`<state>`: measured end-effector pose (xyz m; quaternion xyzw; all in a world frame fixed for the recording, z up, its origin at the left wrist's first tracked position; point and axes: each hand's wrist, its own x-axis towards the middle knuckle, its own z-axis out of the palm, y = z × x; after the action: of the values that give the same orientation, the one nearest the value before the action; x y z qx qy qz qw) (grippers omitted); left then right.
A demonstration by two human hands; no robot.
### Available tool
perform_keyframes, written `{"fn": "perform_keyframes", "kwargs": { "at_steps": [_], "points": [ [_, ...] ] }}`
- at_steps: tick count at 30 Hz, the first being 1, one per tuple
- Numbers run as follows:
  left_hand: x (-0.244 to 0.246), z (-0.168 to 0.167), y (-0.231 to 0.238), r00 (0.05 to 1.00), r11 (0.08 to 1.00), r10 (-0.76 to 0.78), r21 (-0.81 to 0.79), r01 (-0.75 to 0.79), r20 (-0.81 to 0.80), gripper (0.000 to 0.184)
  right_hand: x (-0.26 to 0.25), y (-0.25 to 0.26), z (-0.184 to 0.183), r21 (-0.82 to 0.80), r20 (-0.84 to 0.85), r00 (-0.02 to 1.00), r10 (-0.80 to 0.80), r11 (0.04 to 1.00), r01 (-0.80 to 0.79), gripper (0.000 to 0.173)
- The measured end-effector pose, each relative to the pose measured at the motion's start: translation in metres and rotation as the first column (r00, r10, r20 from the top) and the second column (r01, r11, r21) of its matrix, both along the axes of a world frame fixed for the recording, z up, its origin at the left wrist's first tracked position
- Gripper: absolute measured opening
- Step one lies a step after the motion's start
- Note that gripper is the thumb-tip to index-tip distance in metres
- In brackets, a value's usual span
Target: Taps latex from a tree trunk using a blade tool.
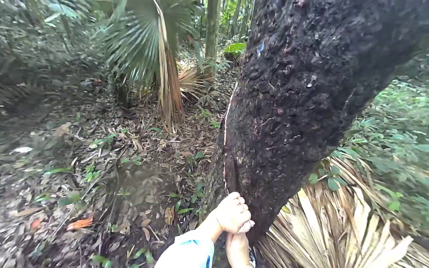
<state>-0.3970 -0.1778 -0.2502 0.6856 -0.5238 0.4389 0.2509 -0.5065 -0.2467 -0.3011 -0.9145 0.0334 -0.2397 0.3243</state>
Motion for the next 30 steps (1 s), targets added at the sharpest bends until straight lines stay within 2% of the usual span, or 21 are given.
{"fn": "perform_keyframes", "kwargs": {
  "at_steps": [6, 10, 15, 19, 22, 26, 30],
  "points": [
    [0.013, -0.017, 0.005, 0.996, 0.996, -0.065, -0.051, 0.068, 0.057, 0.047, 0.011, 0.010, -0.022, -0.074, 0.016, 0.997, -0.082, 0.994, 0.083, 0.026],
    [-0.002, -0.045, 0.006, 0.996, 0.996, -0.077, -0.051, 0.079, 0.049, 0.045, -0.006, 0.016, -0.038, 0.052, -0.137, 0.984, -0.118, 0.991, 0.126, 0.027],
    [0.009, -0.042, 0.009, 0.991, 0.989, -0.110, -0.093, 0.118, 0.082, 0.047, 0.009, 0.019, -0.050, -0.096, 0.154, 0.981, -0.116, 0.987, 0.132, 0.025],
    [0.013, -0.061, 0.004, 0.981, 0.983, -0.133, -0.111, 0.149, 0.140, 0.050, 0.014, 0.013, -0.077, -0.042, 0.153, 0.982, -0.107, 0.993, 0.114, 0.028],
    [0.005, -0.082, -0.001, 0.971, 0.972, -0.168, -0.138, 0.192, 0.168, 0.049, 0.006, 0.005, -0.101, -0.108, 0.246, 0.966, -0.083, 0.988, 0.112, 0.024],
    [0.018, -0.069, 0.000, 0.974, 0.970, -0.137, -0.174, 0.169, 0.180, 0.053, 0.028, 0.003, -0.092, -0.147, 0.395, 0.918, -0.021, 0.985, 0.086, 0.029],
    [0.034, -0.079, -0.001, 0.955, 0.962, -0.185, -0.154, 0.224, 0.234, 0.054, 0.035, 0.004, -0.096, -0.227, 0.390, 0.920, -0.033, 0.965, 0.131, 0.029]
  ]
}}
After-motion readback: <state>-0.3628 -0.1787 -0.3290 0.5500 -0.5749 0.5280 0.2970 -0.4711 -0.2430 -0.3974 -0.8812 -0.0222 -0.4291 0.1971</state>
